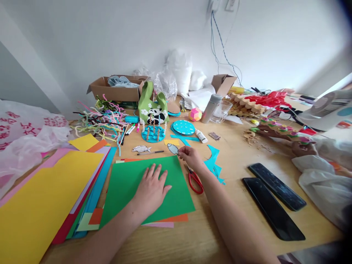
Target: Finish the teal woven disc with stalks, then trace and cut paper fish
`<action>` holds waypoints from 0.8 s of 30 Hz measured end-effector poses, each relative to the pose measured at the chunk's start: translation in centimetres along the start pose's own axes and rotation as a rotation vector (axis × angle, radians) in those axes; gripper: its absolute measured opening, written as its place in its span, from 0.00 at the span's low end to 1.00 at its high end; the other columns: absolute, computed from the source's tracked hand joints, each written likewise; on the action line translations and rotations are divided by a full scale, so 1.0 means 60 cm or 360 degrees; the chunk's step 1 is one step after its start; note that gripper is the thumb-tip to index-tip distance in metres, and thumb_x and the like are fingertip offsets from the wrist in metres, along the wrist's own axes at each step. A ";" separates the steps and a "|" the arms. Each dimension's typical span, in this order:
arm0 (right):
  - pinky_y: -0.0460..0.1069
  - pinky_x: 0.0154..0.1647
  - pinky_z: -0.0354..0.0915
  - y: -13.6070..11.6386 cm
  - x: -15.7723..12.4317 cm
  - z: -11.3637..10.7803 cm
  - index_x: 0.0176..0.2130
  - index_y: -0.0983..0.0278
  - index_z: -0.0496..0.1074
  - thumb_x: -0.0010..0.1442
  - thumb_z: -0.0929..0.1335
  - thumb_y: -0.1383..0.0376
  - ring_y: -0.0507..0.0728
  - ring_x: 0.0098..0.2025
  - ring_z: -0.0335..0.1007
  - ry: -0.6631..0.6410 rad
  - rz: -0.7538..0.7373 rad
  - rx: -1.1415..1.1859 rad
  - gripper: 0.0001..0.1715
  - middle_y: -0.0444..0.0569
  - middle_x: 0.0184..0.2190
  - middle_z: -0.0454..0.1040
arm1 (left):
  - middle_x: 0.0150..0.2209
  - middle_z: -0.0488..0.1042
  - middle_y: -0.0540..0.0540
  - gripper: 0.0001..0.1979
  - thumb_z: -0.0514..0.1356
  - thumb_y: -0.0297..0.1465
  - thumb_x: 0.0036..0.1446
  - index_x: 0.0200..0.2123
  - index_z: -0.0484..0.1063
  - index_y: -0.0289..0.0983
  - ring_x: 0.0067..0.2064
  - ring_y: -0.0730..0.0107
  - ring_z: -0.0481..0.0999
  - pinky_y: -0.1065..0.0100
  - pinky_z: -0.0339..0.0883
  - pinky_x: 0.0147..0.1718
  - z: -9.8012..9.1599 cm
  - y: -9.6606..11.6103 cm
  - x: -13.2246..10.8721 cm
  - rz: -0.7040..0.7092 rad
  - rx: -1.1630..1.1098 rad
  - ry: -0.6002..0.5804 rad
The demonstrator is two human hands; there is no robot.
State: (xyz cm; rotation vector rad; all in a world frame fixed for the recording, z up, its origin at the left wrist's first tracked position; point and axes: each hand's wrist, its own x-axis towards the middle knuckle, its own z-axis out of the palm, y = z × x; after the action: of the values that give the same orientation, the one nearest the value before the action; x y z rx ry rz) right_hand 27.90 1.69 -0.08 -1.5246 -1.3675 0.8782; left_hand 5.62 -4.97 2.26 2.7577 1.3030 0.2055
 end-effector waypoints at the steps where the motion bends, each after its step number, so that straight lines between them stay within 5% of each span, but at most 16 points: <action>1: 0.48 0.29 0.64 0.008 -0.001 0.003 0.29 0.63 0.67 0.51 0.66 0.61 0.53 0.27 0.68 0.0057 0.0034 -0.0004 0.07 0.44 0.23 0.71 | 0.63 0.61 0.36 0.25 0.49 0.43 0.63 0.58 0.65 0.37 0.64 0.47 0.57 0.45 0.58 0.59 0.004 0.000 0.001 -0.0014 0.0006 0.0022; 10: 0.49 0.32 0.62 0.024 -0.012 0.019 0.32 0.61 0.63 0.57 0.61 0.60 0.56 0.31 0.67 0.0204 -0.0090 -0.0355 0.07 0.46 0.26 0.71 | 0.62 0.63 0.37 0.25 0.48 0.43 0.64 0.58 0.66 0.36 0.62 0.48 0.61 0.45 0.57 0.59 0.024 -0.007 -0.011 -0.0118 0.0084 0.0126; 24: 0.50 0.32 0.63 0.043 -0.006 0.020 0.32 0.61 0.63 0.58 0.61 0.60 0.55 0.30 0.68 0.0194 -0.0101 -0.0312 0.07 0.46 0.26 0.72 | 0.59 0.67 0.38 0.25 0.47 0.43 0.64 0.53 0.71 0.36 0.60 0.47 0.65 0.46 0.59 0.57 0.022 -0.003 -0.011 -0.0185 0.0115 0.0095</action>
State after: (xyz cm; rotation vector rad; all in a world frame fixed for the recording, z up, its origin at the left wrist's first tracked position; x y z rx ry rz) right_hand 27.69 1.49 -2.91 -1.6443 -1.4374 0.6161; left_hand 5.27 -5.39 0.89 2.7430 1.5097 0.2387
